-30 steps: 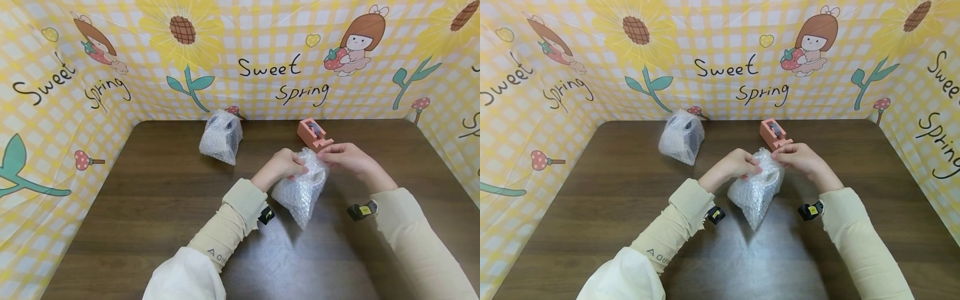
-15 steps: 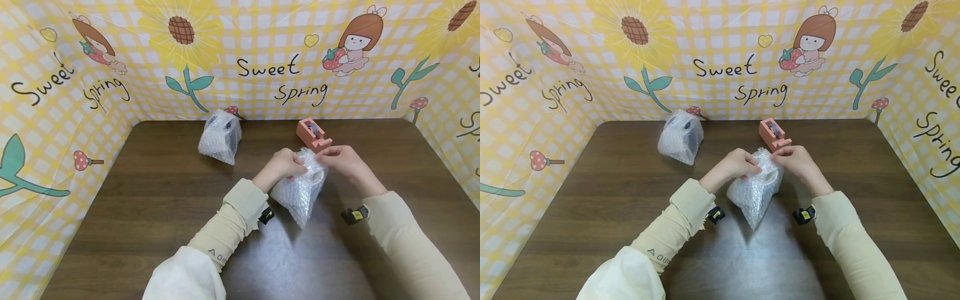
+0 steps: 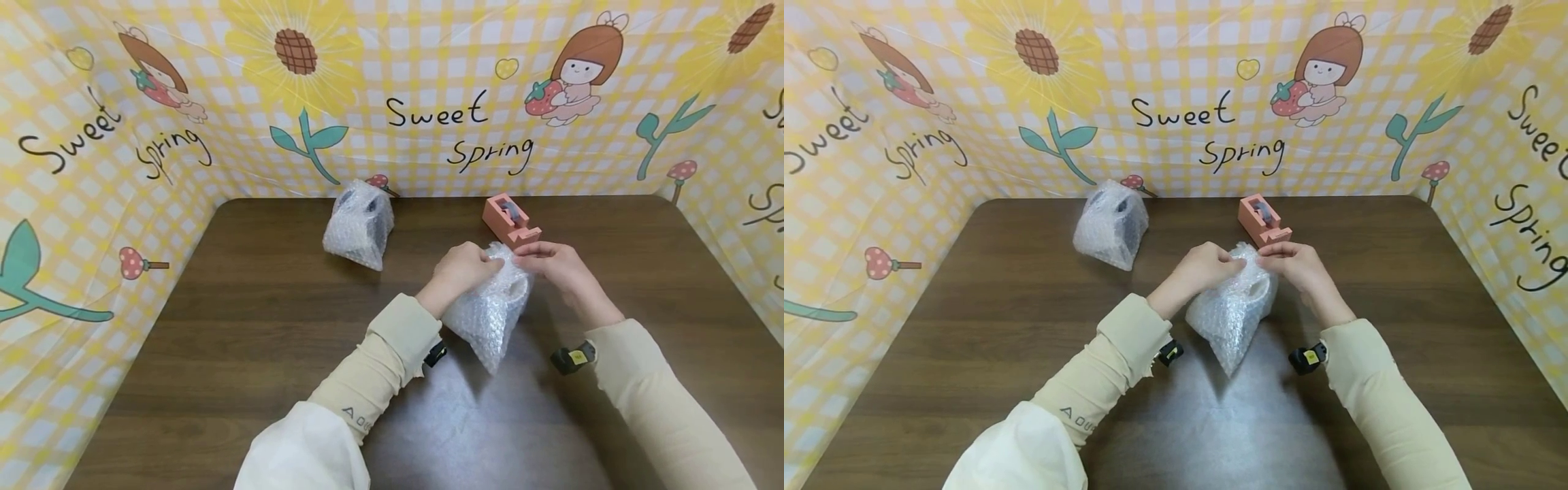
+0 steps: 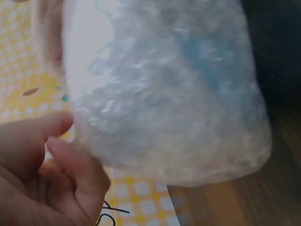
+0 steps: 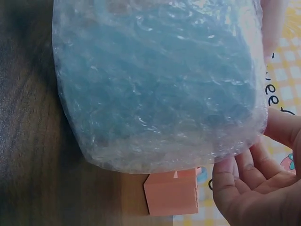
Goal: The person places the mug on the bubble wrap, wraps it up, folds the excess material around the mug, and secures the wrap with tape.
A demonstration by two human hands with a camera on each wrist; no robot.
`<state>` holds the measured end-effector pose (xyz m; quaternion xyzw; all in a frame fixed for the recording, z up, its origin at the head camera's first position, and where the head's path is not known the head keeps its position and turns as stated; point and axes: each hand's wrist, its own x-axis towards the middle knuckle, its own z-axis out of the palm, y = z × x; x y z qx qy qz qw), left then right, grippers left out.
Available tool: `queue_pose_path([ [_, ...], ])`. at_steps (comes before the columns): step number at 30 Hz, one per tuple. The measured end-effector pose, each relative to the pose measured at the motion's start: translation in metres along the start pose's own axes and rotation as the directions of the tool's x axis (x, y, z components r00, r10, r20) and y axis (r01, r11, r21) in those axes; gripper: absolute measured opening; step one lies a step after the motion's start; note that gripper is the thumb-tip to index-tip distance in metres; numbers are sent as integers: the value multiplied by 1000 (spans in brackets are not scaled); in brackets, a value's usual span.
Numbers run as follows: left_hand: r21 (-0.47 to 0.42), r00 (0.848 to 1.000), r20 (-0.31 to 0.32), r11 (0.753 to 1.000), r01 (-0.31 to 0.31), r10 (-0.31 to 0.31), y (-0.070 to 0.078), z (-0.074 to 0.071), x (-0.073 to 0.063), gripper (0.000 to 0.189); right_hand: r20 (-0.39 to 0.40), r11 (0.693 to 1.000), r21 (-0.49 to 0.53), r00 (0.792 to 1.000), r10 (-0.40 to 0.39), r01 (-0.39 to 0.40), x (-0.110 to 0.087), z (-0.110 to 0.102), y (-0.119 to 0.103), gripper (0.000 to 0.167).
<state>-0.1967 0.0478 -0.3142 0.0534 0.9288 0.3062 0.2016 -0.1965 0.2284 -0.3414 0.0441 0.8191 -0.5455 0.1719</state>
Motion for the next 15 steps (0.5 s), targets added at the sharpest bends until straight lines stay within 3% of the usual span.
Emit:
queue_pose_path([
  [3, 92, 997, -81, 996, 3, 4, -1, 7, 2, 38, -6, 1000, 16, 1000, 3, -3, -1, 1, 2, 45],
  [8, 143, 986, -162, 990, -17, 40, -1, 16, 3, 36, -35, 999, 34, 999, -5, 6, -2, 3, 5, 50],
  [15, 164, 978, -196, 986, -42, 74, 0, 21, 2, 28, -105, 996, 87, 994, -15, 24, -3, 8, 10, 49],
])
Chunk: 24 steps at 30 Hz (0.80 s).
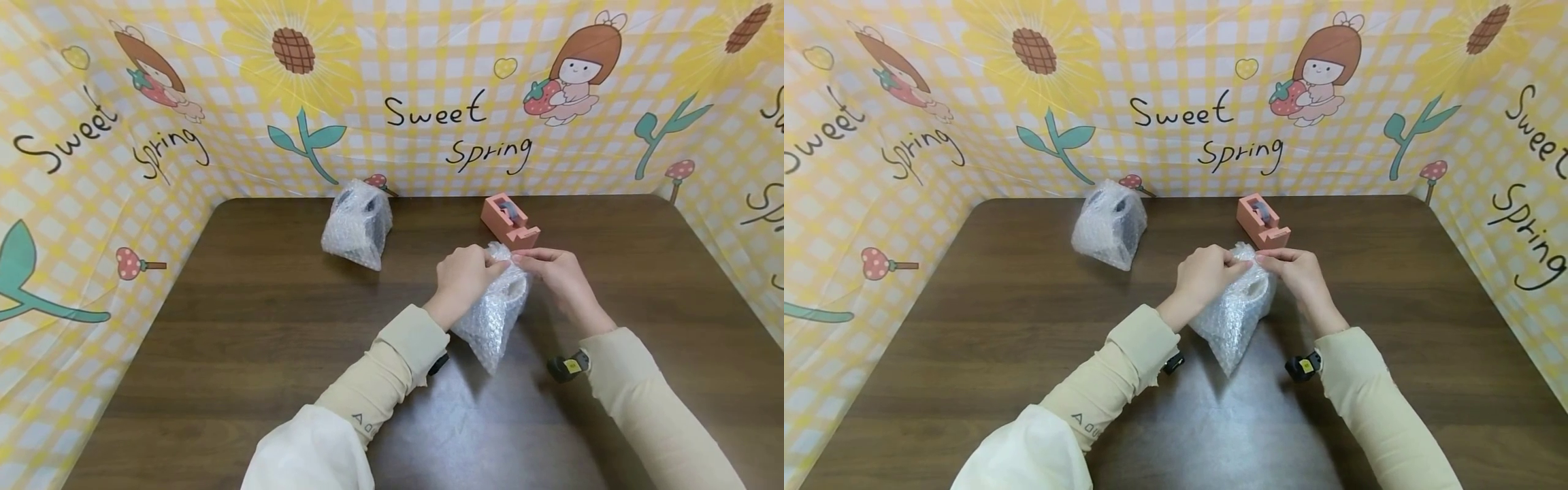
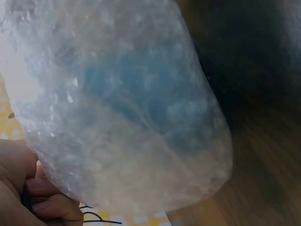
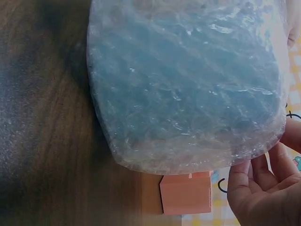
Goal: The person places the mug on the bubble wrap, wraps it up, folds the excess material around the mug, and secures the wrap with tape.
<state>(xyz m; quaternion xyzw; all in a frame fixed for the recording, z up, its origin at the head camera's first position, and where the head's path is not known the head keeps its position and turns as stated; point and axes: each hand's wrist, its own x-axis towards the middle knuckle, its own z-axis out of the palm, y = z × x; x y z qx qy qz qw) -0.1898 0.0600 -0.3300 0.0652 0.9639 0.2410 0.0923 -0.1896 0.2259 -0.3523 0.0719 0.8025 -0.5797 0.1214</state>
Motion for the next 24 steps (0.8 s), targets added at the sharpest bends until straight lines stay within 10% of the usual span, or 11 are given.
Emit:
queue_pose_path([
  [13, -50, 993, 109, 997, -50, 55, -4, -11, 1, 33, 12, 1000, -13, 1000, 13, -13, 0, 1, -3, 51],
  [24, -99, 893, 390, 974, -202, 225, -12, -30, 6, 39, 28, 999, -29, 999, 21, -20, -1, 0, -2, 54],
])
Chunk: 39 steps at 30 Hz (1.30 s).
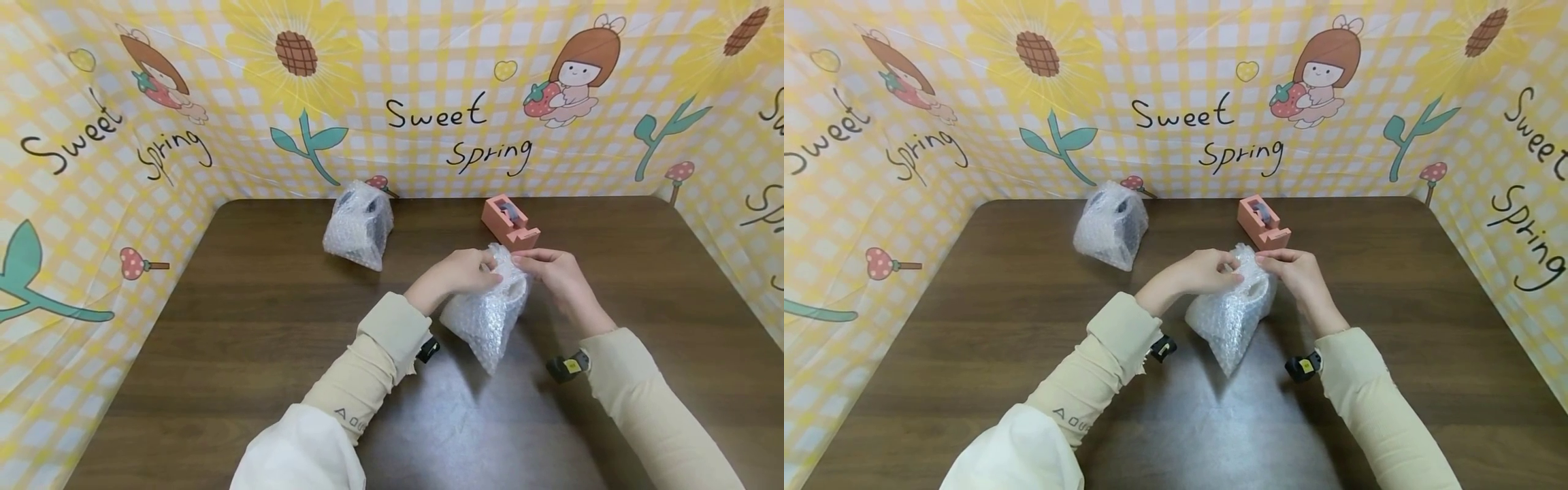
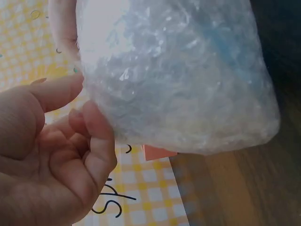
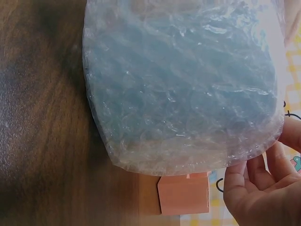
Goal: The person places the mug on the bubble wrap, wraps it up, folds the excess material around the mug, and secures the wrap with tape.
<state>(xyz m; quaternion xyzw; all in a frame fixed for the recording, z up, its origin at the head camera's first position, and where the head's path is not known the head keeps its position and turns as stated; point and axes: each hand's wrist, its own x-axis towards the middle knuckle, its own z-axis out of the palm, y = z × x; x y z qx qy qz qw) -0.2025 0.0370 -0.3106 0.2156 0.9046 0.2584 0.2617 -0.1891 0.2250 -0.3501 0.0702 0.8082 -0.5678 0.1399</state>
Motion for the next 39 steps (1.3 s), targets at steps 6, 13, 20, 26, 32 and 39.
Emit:
queue_pose_path([
  [6, -23, 999, -39, 999, -28, 27, -4, 4, 1, 37, -7, 1000, 9, 1000, -8, 8, -1, 1, 1, 52],
  [13, -75, 991, -132, 997, -13, 3, -3, 12, 0, 36, -41, 997, 59, 998, -51, 53, -3, 1, 2, 39],
  [20, -97, 985, -174, 995, -11, -6, -3, 16, -5, 36, -78, 998, 17, 995, -61, 63, -3, 3, 5, 52],
  [26, -148, 972, -235, 987, -55, 19, -10, 20, -11, 35, -131, 997, -3, 988, -76, 77, -4, 9, 6, 51],
  [32, -180, 934, -346, 984, 20, -82, -17, 29, -20, 45, -247, 991, -108, 963, -105, 81, -8, 21, 6, 43],
  [39, -340, 930, -344, 940, 9, -133, -24, 37, -19, 55, -379, 934, -309, 877, -296, 182, -11, 31, 4, 27],
])
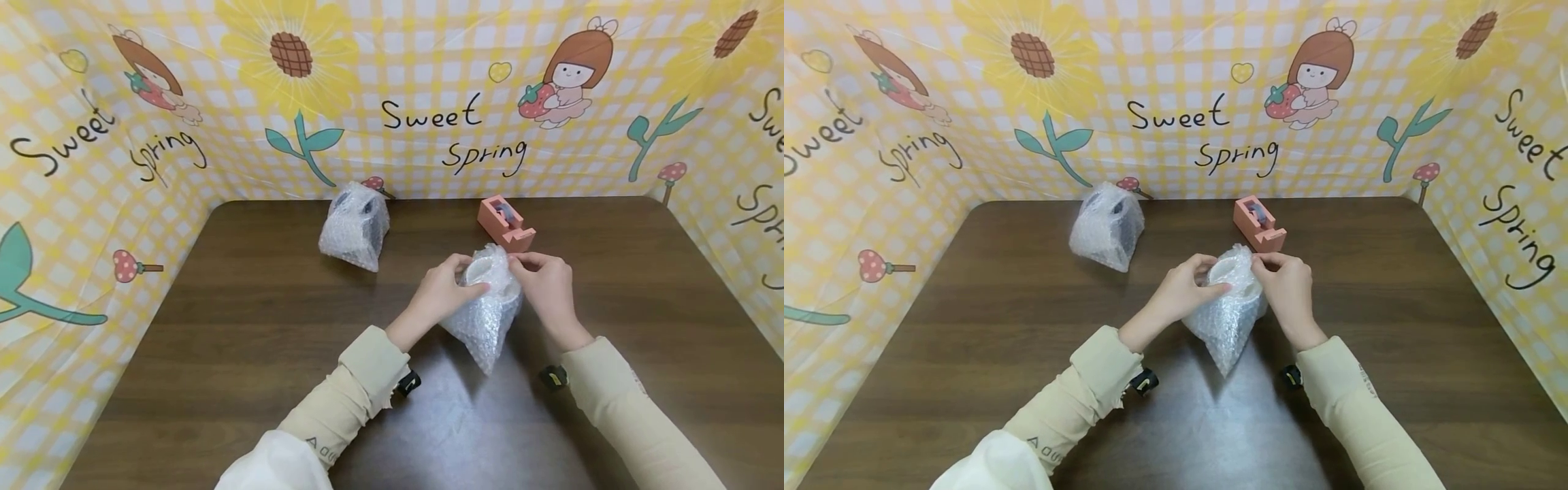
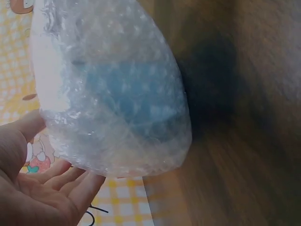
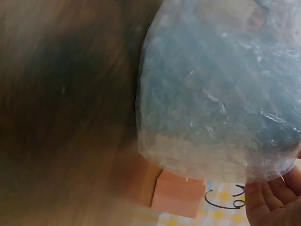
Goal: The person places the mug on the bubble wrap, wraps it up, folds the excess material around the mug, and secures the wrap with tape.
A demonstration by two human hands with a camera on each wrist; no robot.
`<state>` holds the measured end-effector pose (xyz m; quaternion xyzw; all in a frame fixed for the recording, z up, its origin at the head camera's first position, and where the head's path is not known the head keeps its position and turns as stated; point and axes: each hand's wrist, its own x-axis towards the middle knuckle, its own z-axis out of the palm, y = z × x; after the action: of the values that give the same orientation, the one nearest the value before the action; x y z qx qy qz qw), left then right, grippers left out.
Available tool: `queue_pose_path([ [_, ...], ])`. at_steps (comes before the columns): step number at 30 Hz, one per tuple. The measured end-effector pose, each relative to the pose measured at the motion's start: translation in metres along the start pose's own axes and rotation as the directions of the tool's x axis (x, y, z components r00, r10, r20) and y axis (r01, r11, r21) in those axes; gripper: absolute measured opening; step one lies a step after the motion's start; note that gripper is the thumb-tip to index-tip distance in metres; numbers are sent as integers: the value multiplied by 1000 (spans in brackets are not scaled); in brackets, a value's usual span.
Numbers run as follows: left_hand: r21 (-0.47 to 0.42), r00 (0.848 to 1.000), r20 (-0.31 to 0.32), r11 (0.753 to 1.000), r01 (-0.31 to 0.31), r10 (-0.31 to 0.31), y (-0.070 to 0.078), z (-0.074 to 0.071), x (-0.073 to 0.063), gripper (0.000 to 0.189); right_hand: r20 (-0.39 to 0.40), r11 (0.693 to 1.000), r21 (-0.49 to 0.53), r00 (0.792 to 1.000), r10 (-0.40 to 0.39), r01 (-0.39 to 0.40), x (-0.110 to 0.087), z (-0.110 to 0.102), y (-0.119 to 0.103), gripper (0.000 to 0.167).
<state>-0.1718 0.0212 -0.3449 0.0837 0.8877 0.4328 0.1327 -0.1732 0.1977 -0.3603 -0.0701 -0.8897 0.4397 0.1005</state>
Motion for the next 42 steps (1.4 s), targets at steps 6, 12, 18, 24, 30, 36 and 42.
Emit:
queue_pose_path([
  [6, -148, 995, 97, 989, -12, 27, -5, -5, 2, 57, -2, 995, -59, 997, -75, 75, -6, 1, -3, 30],
  [12, -297, 979, 202, 953, 61, 1, -8, -11, 0, 64, 114, 1000, 16, 994, 4, -5, -16, 2, 1, 42],
  [18, -340, 971, 236, 932, 126, -45, -6, -13, -2, 61, 255, 993, 86, 965, 59, -84, -22, -4, -1, 51],
  [24, -338, 981, 177, 931, 137, -80, -5, -8, 0, 52, 296, 972, 95, 939, 177, -213, -29, -9, -9, 63],
  [30, -326, 983, 146, 933, 154, -111, -8, -2, 3, 51, 266, 932, 148, 921, 285, -331, -43, -4, -19, 67],
  [36, -334, 983, 130, 928, 163, -126, -10, 3, 4, 50, 310, 892, 269, 910, 276, -362, -56, 7, -28, 76],
  [42, -347, 987, 96, 925, 152, -126, -9, 6, 3, 48, 302, 848, 394, 921, 244, -354, -64, 20, -32, 83],
])
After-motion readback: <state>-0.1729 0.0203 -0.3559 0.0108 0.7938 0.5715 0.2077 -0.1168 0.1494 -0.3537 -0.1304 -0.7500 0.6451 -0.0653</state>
